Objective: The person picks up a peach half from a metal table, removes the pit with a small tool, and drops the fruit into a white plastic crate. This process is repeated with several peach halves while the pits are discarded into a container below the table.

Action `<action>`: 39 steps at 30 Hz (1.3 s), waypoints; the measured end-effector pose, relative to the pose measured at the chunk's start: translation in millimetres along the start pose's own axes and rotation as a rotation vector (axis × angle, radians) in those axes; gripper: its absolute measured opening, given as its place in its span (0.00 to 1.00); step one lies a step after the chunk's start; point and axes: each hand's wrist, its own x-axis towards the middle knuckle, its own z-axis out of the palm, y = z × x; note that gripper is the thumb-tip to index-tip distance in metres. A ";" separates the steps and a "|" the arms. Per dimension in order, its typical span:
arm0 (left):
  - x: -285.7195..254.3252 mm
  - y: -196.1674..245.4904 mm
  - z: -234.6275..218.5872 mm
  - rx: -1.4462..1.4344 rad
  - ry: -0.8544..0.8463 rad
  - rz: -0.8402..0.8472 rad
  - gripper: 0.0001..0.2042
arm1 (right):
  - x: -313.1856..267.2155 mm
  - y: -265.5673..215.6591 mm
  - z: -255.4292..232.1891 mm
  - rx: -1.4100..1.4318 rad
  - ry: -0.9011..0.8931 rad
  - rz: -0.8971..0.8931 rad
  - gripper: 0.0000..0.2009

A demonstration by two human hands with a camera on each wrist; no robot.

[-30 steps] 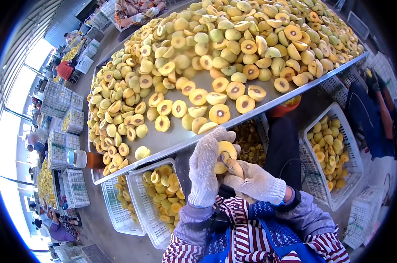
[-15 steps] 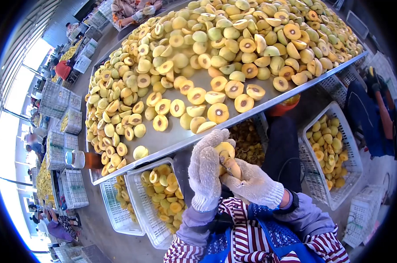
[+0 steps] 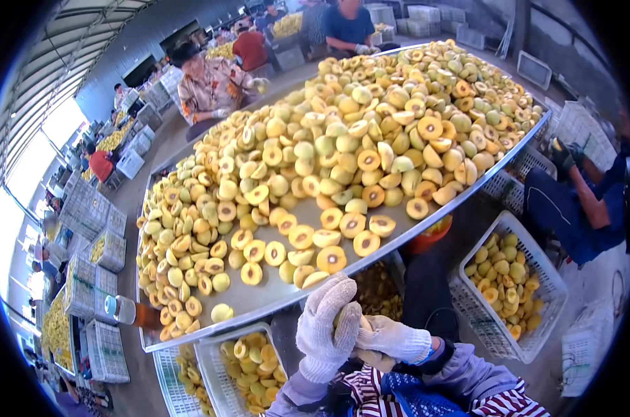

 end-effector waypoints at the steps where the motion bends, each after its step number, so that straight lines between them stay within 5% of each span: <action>1: 3.2 0.6 0.0 0.023 -0.022 0.000 0.17 | 0.8 0.2 -1.8 0.000 0.001 -0.029 0.17; 6: 2.9 2.8 3.1 -0.014 -0.046 -0.107 0.17 | -9.6 -26.9 13.4 -0.104 0.112 -0.040 0.16; 9: 0.7 -2.1 -3.2 -0.620 -0.070 -0.743 0.16 | -11.6 -33.9 27.1 -0.100 0.184 0.062 0.14; 13: -4.5 -0.8 -11.5 -1.138 0.265 -0.994 0.22 | -3.2 -34.9 39.8 -0.254 0.233 0.136 0.13; 17: -30.4 -39.6 -29.7 -1.117 0.357 -0.989 0.27 | -3.1 -37.8 48.5 -0.267 0.218 0.203 0.09; 18: -35.8 -43.0 -39.6 -1.070 0.315 -0.971 0.27 | -0.6 -31.8 44.3 -0.330 0.261 0.224 0.14; 24: -65.3 -91.5 -71.9 -1.179 0.503 -1.000 0.20 | -10.1 -21.9 49.5 -0.356 0.347 0.300 0.12; 36: -79.8 -108.1 -75.6 -1.505 0.304 -0.948 0.21 | -52.3 11.4 62.0 -0.254 0.590 0.378 0.04; 39: -94.6 -102.0 -91.8 -1.238 0.470 -0.972 0.22 | -27.7 14.7 71.3 -0.279 0.604 0.410 0.04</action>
